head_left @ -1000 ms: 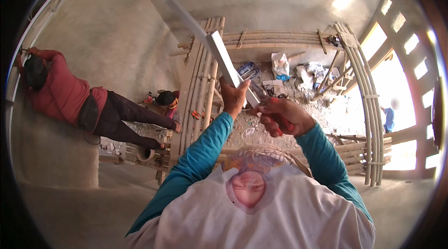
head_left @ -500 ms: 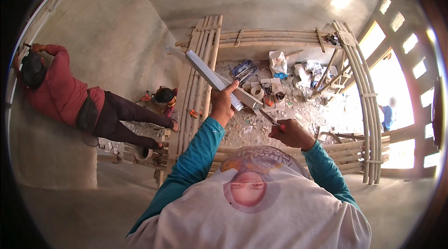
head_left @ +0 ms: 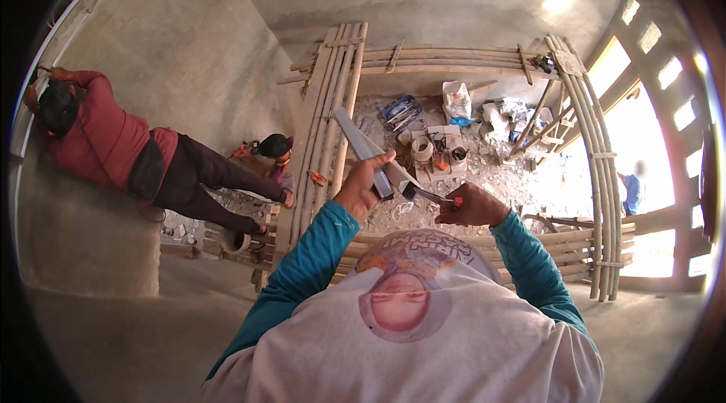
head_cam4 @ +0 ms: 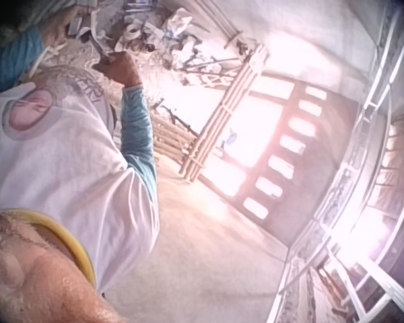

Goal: The person cuts metal framing strips with shears and positions them onto an overhead ceiling grid while standing on scaffolding.

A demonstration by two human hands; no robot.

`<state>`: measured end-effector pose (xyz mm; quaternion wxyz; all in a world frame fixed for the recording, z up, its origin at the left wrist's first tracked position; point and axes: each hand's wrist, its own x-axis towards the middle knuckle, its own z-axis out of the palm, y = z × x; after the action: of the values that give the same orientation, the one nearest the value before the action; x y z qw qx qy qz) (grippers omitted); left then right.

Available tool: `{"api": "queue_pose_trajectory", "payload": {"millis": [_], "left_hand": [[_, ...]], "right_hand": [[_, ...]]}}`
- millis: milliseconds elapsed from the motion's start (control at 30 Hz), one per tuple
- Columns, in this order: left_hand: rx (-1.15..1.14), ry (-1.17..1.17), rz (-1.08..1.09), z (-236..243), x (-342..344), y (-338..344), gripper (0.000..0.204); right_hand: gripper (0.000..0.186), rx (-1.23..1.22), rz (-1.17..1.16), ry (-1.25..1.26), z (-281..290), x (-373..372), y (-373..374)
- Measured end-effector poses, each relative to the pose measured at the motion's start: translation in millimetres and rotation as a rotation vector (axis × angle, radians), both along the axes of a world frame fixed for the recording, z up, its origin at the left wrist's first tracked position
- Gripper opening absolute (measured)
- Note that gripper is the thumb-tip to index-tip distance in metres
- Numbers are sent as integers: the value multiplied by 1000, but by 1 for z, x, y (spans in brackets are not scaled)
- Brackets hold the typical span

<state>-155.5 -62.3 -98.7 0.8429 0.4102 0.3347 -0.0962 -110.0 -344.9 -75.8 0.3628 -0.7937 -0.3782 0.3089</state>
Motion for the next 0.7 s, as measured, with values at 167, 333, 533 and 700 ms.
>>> {"api": "queue_pose_trajectory", "payload": {"millis": [167,333,533,700], "left_hand": [[-252,-10,-149,-25,-11,4,28],[-244,-32,63,-1,-16,-12,24],[-240,-110,116,4,-10,1,22],[-280,-164,24,11,-10,-4,20]], "right_hand": [[27,220,-17,-238,-10,9,9],[26,218,-85,-340,7,14,16],[20,413,-148,-393,36,-16,23],[16,429,-235,-562,5,-8,29]]}}
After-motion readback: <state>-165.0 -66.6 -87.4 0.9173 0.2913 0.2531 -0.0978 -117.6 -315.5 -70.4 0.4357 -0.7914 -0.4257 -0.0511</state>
